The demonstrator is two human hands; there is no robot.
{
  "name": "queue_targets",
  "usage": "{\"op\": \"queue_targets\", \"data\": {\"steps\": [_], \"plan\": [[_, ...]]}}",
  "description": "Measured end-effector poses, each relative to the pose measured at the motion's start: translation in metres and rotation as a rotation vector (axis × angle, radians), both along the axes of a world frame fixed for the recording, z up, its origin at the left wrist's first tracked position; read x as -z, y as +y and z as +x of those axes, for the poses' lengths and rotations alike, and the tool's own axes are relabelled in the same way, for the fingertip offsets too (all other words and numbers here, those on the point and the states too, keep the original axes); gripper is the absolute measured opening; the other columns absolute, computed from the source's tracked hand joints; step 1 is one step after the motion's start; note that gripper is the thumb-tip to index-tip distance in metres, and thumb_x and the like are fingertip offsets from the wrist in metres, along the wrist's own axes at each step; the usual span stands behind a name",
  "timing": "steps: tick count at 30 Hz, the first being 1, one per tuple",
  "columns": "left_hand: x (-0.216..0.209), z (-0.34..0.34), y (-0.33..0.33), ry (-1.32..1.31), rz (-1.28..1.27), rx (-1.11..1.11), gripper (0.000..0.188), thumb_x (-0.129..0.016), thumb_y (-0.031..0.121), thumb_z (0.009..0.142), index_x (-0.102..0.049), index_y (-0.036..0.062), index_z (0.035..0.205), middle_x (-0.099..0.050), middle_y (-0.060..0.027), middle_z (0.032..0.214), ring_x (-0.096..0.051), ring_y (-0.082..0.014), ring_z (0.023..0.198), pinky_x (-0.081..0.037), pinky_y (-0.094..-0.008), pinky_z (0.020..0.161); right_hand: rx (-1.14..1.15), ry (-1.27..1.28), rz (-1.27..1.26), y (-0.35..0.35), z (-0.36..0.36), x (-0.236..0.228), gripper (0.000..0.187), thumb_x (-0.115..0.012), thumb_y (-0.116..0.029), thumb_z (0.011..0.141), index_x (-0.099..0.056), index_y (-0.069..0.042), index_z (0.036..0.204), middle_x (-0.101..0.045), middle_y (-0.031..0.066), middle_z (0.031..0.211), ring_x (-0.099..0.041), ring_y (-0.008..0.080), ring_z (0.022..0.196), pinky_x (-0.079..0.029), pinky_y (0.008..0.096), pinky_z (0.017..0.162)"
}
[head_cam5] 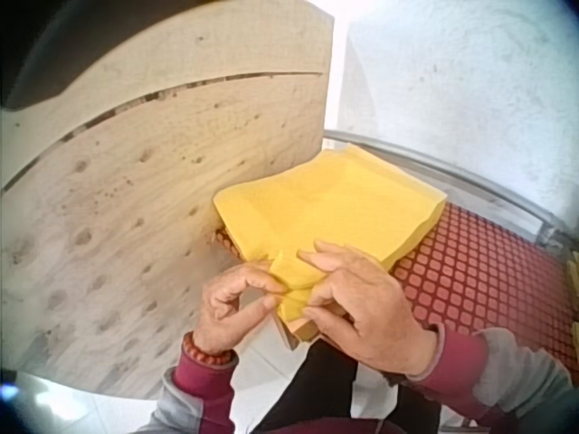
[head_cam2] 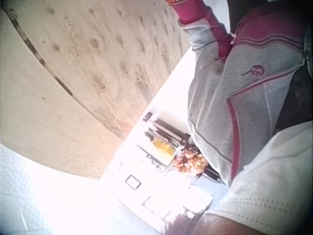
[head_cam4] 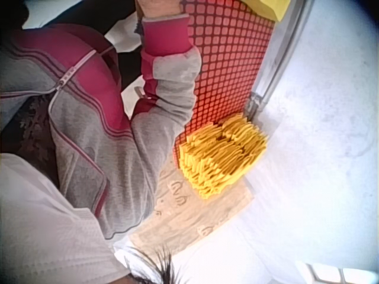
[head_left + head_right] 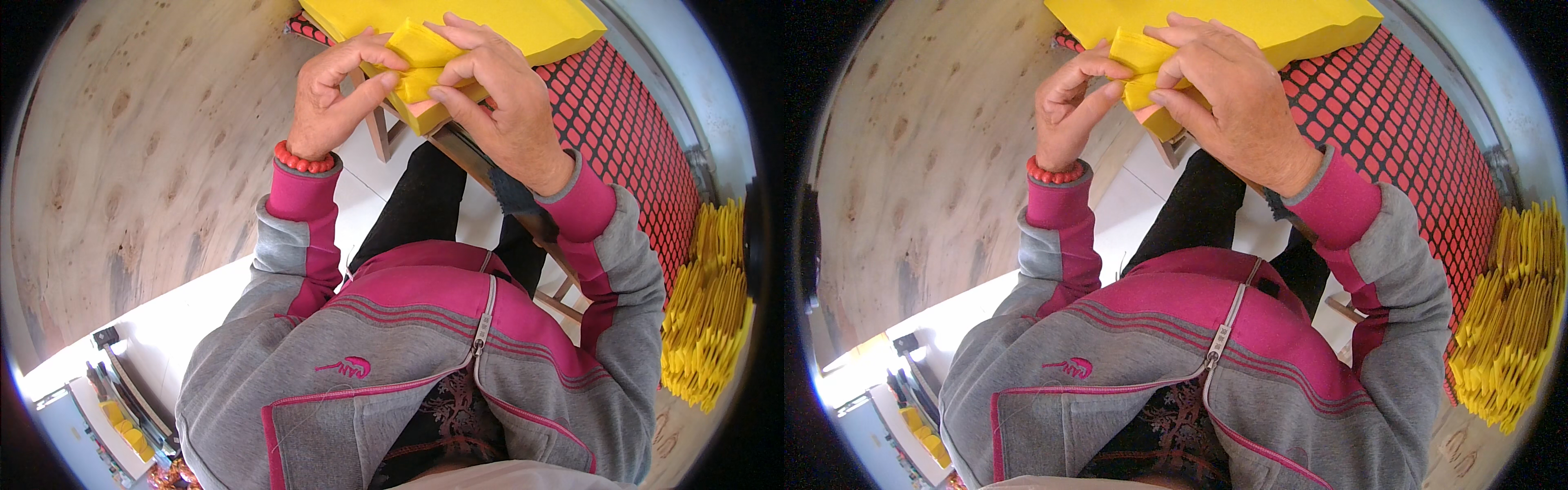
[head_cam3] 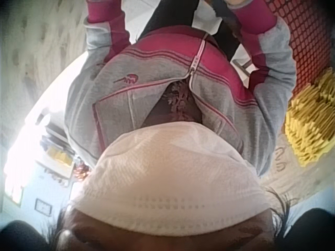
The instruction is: The person repeatedly folds yellow paper sheets in half on a patterned table, then stacks the folded sheets. The person handles the sheets one at a time, aligns edges, and presses creases before stacking.
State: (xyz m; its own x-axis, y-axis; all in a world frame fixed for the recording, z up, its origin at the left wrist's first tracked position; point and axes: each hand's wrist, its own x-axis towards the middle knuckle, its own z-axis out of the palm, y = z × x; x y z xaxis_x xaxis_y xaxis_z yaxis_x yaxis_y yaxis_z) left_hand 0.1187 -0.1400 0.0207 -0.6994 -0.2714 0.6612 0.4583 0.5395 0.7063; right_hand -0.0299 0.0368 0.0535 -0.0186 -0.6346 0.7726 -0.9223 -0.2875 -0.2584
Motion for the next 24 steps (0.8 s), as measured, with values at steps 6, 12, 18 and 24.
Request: {"op": "queue_targets", "data": {"steps": [6,12,18,24], "plan": [[0.003,-0.003,0.002,0.011,0.044,-0.024,0.007,-0.072,0.01,0.091,-0.071,0.0055,0.095,-0.074,-0.0049,0.1,-0.067,-0.0198,0.106,-0.038,-0.0435,0.115,0.019,-0.106,-0.005,0.002,0.004,-0.003,0.014,-0.074,-0.012,0.084,-0.062,-0.006,0.091,-0.068,0.0147,0.125,-0.06,0.0364,0.123,-0.045,0.0449,0.105],[0.004,-0.004,0.005,0.017,0.076,-0.054,0.008,-0.073,0.013,0.091,-0.071,0.0056,0.093,-0.071,-0.0023,0.091,-0.067,-0.0205,0.107,-0.039,-0.0432,0.114,-0.011,0.054,-0.12,0.002,0.0,-0.009,0.027,-0.081,-0.009,0.076,-0.062,-0.005,0.095,-0.062,0.023,0.131,-0.063,0.039,0.114,-0.051,0.0435,0.095],[0.004,-0.004,0.005,0.018,0.071,-0.068,0.008,-0.073,0.013,0.091,-0.071,0.0053,0.093,-0.071,-0.0019,0.091,-0.067,-0.0206,0.108,-0.04,-0.0418,0.113,0.013,0.074,-0.036,0.004,0.001,-0.012,0.026,-0.081,-0.008,0.075,-0.063,-0.005,0.093,-0.062,0.023,0.132,-0.063,0.0389,0.115,-0.05,0.0452,0.097],[0.006,-0.005,0.005,0.021,0.101,-0.065,0.009,-0.073,0.012,0.091,-0.07,0.0044,0.093,-0.07,-0.0019,0.093,-0.065,-0.0184,0.107,-0.042,-0.0386,0.109,0.02,0.068,0.033,0.007,0.003,-0.014,0.019,-0.077,-0.011,0.08,-0.064,-0.004,0.092,-0.062,0.024,0.131,-0.062,0.0388,0.115,-0.048,0.0463,0.101]]}}
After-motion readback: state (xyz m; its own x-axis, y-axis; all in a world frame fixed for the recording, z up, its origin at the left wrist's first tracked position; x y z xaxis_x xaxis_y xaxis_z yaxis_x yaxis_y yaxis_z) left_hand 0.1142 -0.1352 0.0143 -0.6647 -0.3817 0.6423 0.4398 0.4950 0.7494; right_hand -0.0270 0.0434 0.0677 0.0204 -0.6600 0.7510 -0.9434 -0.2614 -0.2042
